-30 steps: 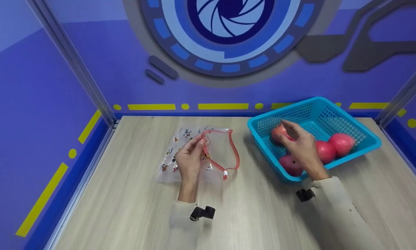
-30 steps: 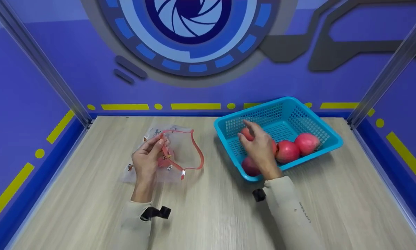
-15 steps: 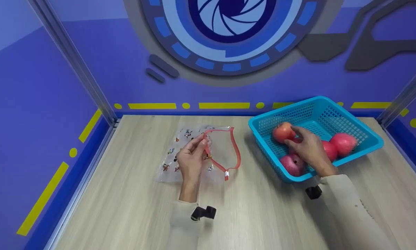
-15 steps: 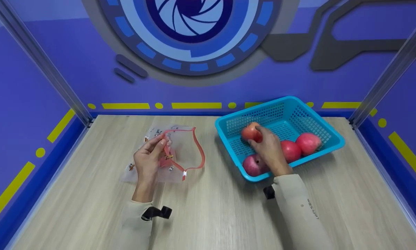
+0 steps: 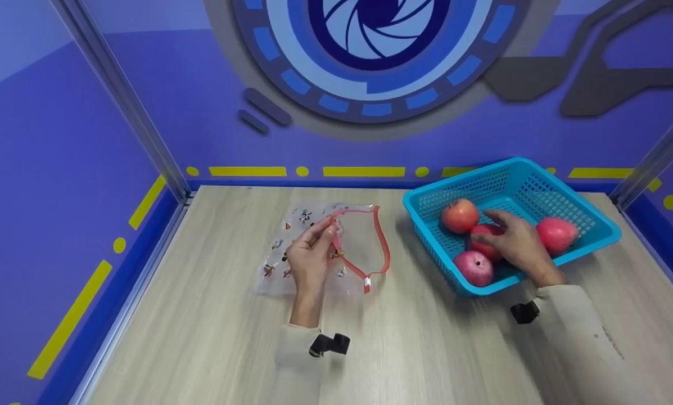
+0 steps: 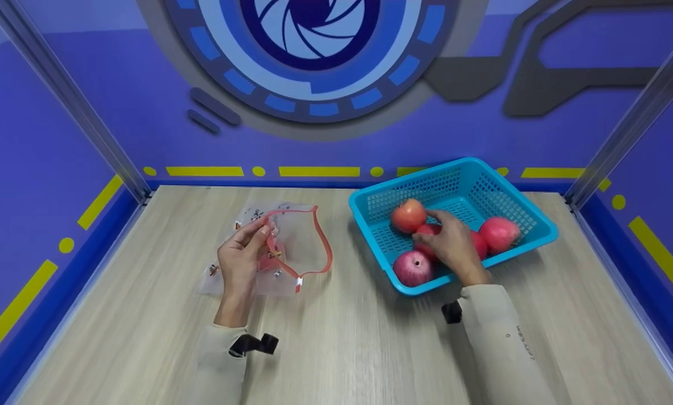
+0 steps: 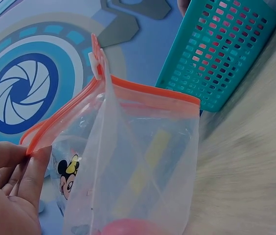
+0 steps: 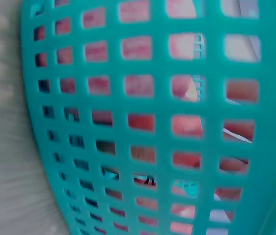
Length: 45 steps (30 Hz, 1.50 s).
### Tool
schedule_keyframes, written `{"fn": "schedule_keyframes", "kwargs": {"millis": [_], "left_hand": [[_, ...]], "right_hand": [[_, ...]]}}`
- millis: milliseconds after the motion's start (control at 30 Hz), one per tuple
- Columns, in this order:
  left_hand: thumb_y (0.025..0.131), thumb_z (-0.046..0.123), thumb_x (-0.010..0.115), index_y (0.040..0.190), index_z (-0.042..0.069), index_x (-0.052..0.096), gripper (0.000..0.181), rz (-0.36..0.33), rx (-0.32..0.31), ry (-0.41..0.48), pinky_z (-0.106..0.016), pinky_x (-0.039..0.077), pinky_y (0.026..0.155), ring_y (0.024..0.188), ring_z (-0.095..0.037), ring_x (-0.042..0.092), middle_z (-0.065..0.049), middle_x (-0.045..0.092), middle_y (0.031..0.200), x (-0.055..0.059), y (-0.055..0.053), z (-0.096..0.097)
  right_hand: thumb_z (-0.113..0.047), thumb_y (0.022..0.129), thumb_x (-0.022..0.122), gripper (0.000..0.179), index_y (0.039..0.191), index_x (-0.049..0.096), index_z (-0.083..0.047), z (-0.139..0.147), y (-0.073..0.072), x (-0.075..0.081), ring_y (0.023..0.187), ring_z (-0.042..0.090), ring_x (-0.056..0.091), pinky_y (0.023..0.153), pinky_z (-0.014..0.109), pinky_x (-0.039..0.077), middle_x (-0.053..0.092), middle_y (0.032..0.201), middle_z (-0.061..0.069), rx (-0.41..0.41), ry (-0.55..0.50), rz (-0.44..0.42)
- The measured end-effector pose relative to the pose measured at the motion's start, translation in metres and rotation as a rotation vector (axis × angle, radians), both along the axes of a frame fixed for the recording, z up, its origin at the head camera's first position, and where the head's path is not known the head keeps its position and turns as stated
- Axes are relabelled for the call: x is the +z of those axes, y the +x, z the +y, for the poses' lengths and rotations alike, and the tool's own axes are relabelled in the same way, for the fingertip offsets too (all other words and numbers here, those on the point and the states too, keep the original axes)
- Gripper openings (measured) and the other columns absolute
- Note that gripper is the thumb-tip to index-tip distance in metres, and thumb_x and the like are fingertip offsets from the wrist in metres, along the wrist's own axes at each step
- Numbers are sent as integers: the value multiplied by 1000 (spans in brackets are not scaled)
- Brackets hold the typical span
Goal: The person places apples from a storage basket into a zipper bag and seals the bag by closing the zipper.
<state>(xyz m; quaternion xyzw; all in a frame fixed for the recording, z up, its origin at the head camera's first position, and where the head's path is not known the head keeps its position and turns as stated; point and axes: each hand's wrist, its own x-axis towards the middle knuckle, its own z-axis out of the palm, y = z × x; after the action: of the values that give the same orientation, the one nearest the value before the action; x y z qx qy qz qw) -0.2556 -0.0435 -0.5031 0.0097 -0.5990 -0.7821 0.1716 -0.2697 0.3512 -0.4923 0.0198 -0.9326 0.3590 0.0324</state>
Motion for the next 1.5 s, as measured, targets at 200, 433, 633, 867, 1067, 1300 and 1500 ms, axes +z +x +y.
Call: {"fn": "schedule_keyframes", "kwargs": {"millis": [200, 433, 633, 867, 1067, 1300, 1500], "left_hand": [[99, 9, 77, 119, 1, 79, 22, -6, 7, -6, -28, 62, 85, 98, -22, 76, -13, 79, 109, -1, 0, -1], [98, 7, 78, 119, -1, 79, 23, 6, 8, -1, -26, 63, 81, 94, -19, 76, -15, 79, 108, -1, 0, 0], [98, 4, 77, 119, -4, 78, 23, 13, 4, 22, -28, 62, 84, 96, -20, 77, -17, 78, 107, 0, -1, 0], [99, 4, 76, 120, -3, 77, 23, -4, -11, 36, -30, 62, 88, 99, -24, 78, -17, 78, 109, 1, 0, -1], [99, 6, 76, 120, -2, 78, 23, 2, -6, 6, -30, 61, 88, 99, -24, 77, -16, 79, 109, 0, 0, -1], [99, 4, 76, 121, -4, 77, 23, 8, -16, 26, -30, 61, 88, 99, -23, 77, -18, 78, 111, -1, -1, 0], [99, 6, 76, 120, -2, 78, 23, -4, -14, 4, -29, 63, 84, 97, -22, 76, -16, 78, 110, -3, -1, -1]], "right_hand": [[-28, 97, 81, 79, 158, 42, 5, 8, -2, 1, 141, 55, 42, 110, 68, 43, 45, 155, 35, 17, -6, -89], [-27, 95, 82, 80, 156, 43, 6, 10, -3, 0, 132, 53, 47, 105, 69, 47, 48, 150, 34, 24, -8, -116], [-21, 94, 82, 79, 156, 42, 6, 7, -5, -1, 128, 53, 48, 103, 69, 48, 48, 148, 35, 50, 8, -138], [-22, 94, 81, 82, 156, 40, 9, 6, -6, 0, 129, 53, 47, 102, 69, 49, 46, 149, 35, 64, 28, -150], [-29, 93, 82, 82, 153, 44, 11, 6, -4, -2, 125, 52, 50, 99, 68, 52, 51, 144, 36, 44, 70, -117], [-33, 91, 85, 80, 148, 50, 11, 10, 2, -4, 117, 50, 56, 94, 66, 55, 59, 134, 35, 16, 64, -57], [-39, 91, 84, 83, 149, 50, 10, 12, 2, -4, 117, 49, 56, 95, 66, 54, 60, 133, 35, 12, 58, -55]]}}
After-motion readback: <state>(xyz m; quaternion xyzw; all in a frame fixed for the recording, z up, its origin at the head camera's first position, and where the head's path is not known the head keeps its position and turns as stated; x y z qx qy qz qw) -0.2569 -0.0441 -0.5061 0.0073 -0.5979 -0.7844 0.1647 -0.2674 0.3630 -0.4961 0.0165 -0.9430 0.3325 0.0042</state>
